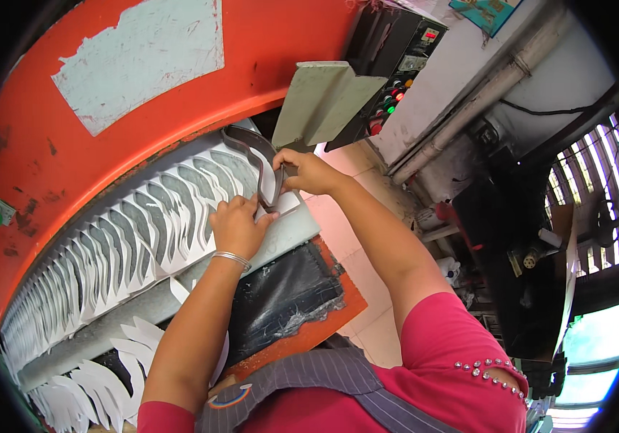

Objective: Operating a hydraulic press machine with a metal die to cut shoe upper components from sheets of material and collecting them in a sack.

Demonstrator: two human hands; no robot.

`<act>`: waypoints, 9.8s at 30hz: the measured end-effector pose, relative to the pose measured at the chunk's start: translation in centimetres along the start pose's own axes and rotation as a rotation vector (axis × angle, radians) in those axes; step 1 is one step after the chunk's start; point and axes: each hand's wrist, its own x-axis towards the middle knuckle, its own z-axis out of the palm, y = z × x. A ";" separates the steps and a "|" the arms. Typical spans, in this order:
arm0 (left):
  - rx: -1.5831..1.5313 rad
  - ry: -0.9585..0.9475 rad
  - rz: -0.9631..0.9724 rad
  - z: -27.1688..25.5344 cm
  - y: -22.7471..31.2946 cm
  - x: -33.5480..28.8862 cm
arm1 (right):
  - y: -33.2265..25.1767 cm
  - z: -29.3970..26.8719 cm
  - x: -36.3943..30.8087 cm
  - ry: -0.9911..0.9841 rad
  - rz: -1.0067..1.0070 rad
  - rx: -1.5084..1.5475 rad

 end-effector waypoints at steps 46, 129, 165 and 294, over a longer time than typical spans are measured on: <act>-0.786 0.919 -0.447 -37.6 -31.3 -16.3 | -23.5 5.5 -3.5 0.045 -0.463 -0.183; -0.916 0.058 0.050 -14.7 9.9 -28.1 | -19.2 4.5 -22.0 -0.719 -0.378 0.359; -1.735 0.462 -0.292 -14.2 2.4 -35.5 | -18.9 15.2 -23.9 0.174 -0.603 0.118; -2.120 0.476 -0.308 -26.3 -22.3 -54.1 | -22.4 47.7 -2.2 -1.376 0.249 0.756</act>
